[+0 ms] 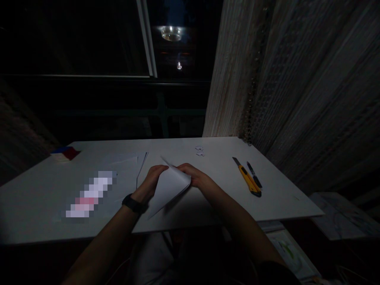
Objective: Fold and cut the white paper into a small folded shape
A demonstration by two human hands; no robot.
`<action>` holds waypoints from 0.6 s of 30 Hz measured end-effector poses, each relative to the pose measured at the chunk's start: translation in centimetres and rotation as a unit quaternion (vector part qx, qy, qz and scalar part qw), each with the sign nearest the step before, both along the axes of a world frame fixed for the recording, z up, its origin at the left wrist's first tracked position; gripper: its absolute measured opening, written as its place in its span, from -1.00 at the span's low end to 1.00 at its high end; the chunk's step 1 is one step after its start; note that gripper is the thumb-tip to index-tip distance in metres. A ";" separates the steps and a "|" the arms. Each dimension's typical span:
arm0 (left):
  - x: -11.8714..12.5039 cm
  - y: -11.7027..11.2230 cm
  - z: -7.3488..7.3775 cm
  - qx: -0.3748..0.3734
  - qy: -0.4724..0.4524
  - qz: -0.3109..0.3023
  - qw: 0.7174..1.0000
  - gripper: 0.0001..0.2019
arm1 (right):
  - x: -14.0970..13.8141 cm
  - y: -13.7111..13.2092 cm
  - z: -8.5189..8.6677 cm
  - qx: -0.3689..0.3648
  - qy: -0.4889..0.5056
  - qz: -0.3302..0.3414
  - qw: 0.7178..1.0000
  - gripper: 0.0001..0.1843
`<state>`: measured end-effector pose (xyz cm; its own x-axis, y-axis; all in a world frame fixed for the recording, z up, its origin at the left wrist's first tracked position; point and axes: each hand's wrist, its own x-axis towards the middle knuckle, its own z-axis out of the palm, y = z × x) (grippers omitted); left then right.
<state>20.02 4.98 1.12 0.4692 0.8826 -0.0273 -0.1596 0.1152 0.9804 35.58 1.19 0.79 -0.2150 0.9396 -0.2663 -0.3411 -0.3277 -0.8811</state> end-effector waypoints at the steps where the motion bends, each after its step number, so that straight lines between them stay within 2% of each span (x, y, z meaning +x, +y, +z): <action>1: 0.0 0.0 0.0 -0.001 -0.001 0.004 1.000 -0.80 | 0.0 0.0 0.0 0.000 0.001 0.000 1.000 -0.86; 8: 0.0 -0.4 0.8 0.009 -0.005 0.011 1.000 -0.82 | -0.3 -0.3 0.5 -0.001 0.023 -0.010 1.000 -0.85; 13: 0.0 -0.1 0.3 0.004 0.001 0.036 0.999 -0.81 | -0.2 -0.1 0.1 0.009 0.029 -0.015 0.999 -0.80; 18: 0.1 0.1 0.1 -0.037 -0.027 0.008 0.999 -0.79 | 0.1 0.4 -0.6 -0.006 0.051 -0.016 0.999 -0.76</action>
<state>20.16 5.07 1.20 0.4584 0.8861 -0.0685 -0.2136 0.1847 0.9593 35.65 1.63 0.24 -0.2123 0.9430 -0.2563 -0.4385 -0.3264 -0.8374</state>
